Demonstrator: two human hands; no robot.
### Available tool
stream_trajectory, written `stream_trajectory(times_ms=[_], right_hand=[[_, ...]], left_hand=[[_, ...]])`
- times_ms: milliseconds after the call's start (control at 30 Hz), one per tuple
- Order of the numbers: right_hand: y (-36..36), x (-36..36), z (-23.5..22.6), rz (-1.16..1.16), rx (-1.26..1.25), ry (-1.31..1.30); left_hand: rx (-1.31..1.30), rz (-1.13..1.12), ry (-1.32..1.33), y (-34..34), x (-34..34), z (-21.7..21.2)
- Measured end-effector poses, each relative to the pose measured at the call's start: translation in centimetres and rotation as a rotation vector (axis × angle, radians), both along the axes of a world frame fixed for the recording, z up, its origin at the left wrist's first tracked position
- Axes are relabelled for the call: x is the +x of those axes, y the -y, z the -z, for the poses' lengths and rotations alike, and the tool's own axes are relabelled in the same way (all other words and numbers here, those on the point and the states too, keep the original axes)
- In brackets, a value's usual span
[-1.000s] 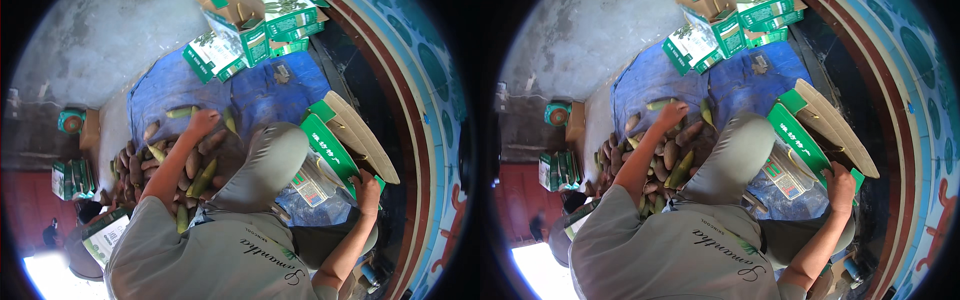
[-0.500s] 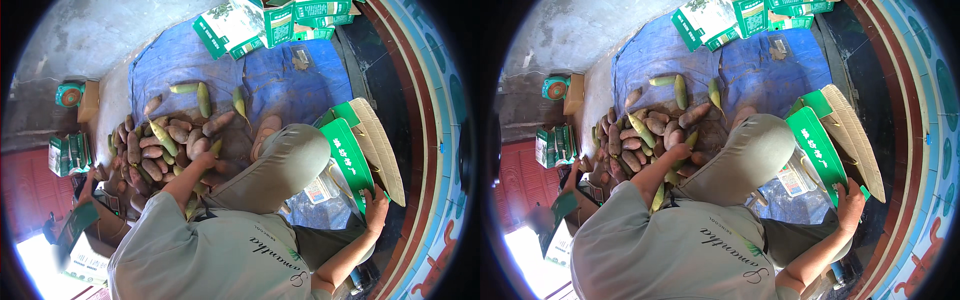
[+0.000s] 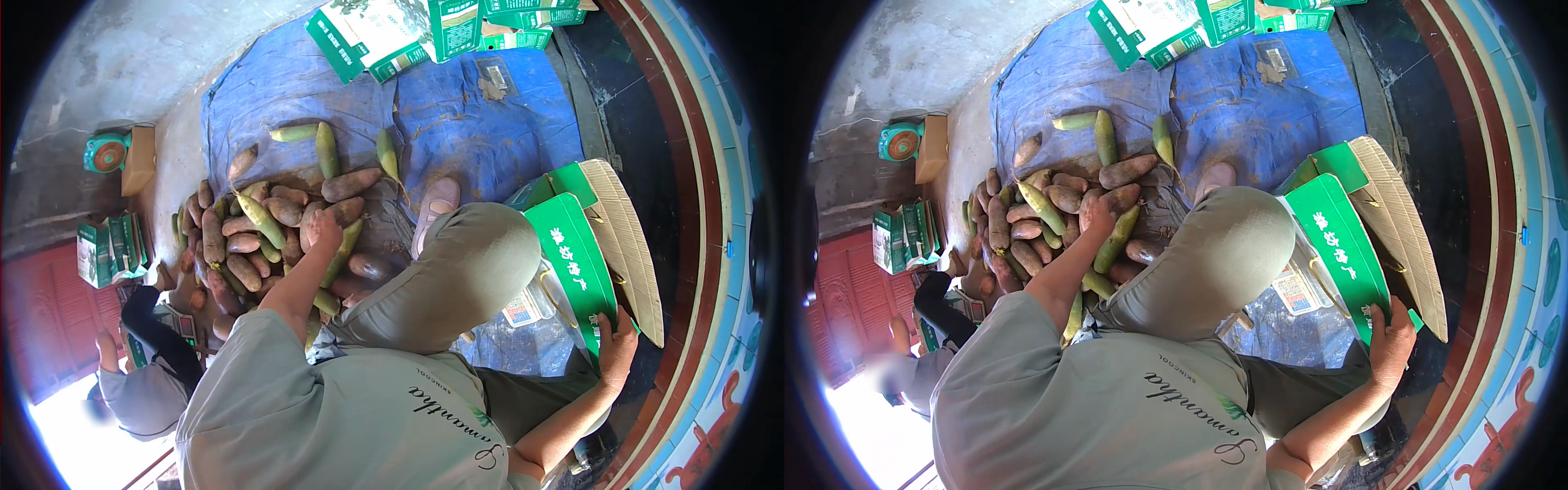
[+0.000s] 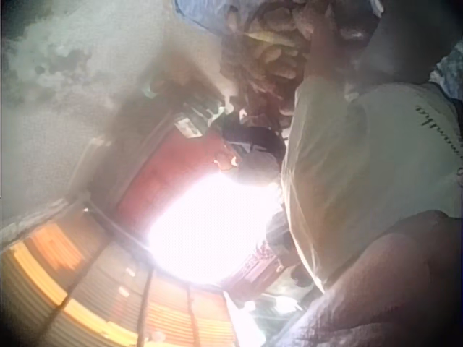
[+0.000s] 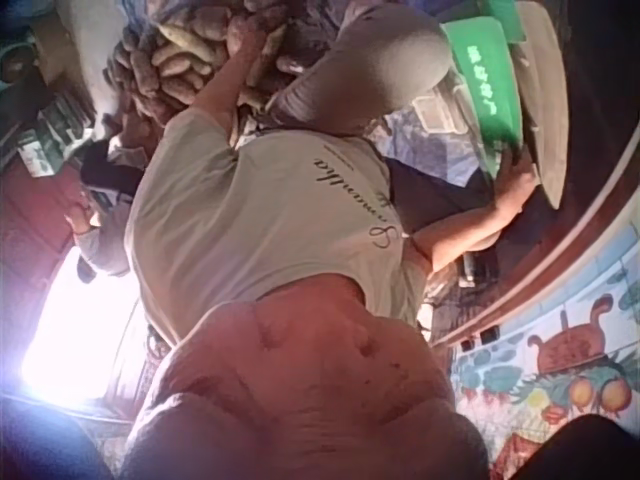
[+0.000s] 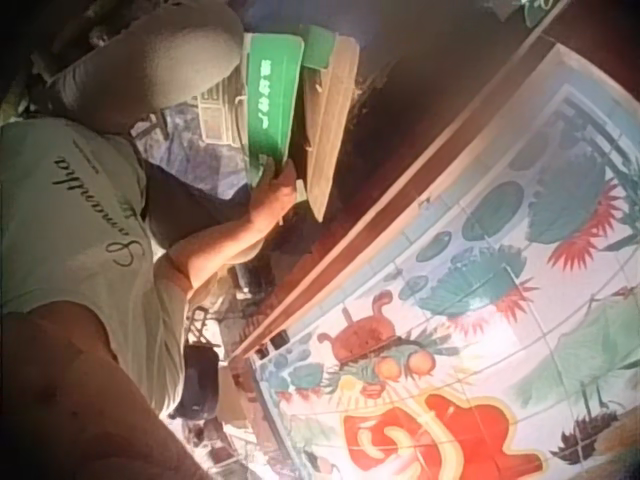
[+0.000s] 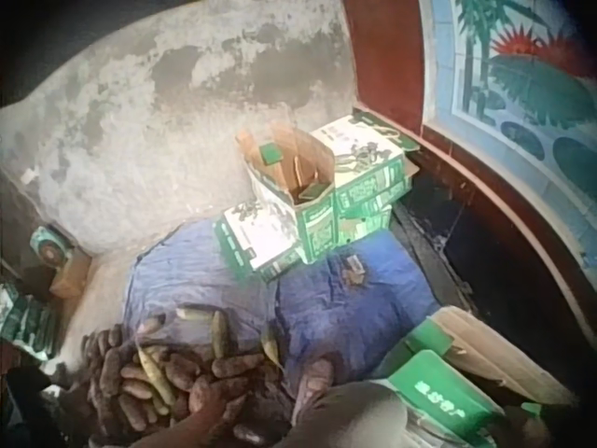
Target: Packing sweet potatoes into cardboard boxes for shipping.
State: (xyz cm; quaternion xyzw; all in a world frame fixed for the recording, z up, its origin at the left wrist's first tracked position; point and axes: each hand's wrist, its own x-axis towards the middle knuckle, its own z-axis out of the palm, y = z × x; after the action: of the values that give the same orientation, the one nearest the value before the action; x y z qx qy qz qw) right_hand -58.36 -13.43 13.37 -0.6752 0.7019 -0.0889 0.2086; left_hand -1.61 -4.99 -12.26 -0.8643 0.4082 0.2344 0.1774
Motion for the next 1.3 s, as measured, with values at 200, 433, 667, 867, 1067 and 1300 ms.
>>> stream_trajectory(times_ms=[200, 433, 667, 867, 1067, 1300], right_hand=[[0.1, 0.0, 0.4, -0.033, -0.061, 0.019], [0.3, 0.7, -0.6, 0.030, 0.084, 0.018], [0.3, 0.6, -0.3, 0.022, 0.057, 0.024], [-0.1, 1.2, -0.7, -0.021, -0.064, -0.019], [-0.2, 2.1, -1.8, -0.097, -0.086, -0.009], [-1.4, 2.5, -2.8, -0.170, -0.025, 0.069]], left_hand=[[-0.024, -0.028, 0.056, 0.6, 0.2, 1.3], [0.159, -0.043, 0.150, 2.5, -0.5, 0.7], [0.163, -0.126, 0.101, 2.4, -0.9, 1.1], [0.143, -0.078, 0.109, 3.4, -2.1, -0.8], [-0.052, -0.625, -0.445, 3.9, -1.2, -3.9], [-0.501, -0.644, -0.942, 10.0, -4.1, -16.2]])
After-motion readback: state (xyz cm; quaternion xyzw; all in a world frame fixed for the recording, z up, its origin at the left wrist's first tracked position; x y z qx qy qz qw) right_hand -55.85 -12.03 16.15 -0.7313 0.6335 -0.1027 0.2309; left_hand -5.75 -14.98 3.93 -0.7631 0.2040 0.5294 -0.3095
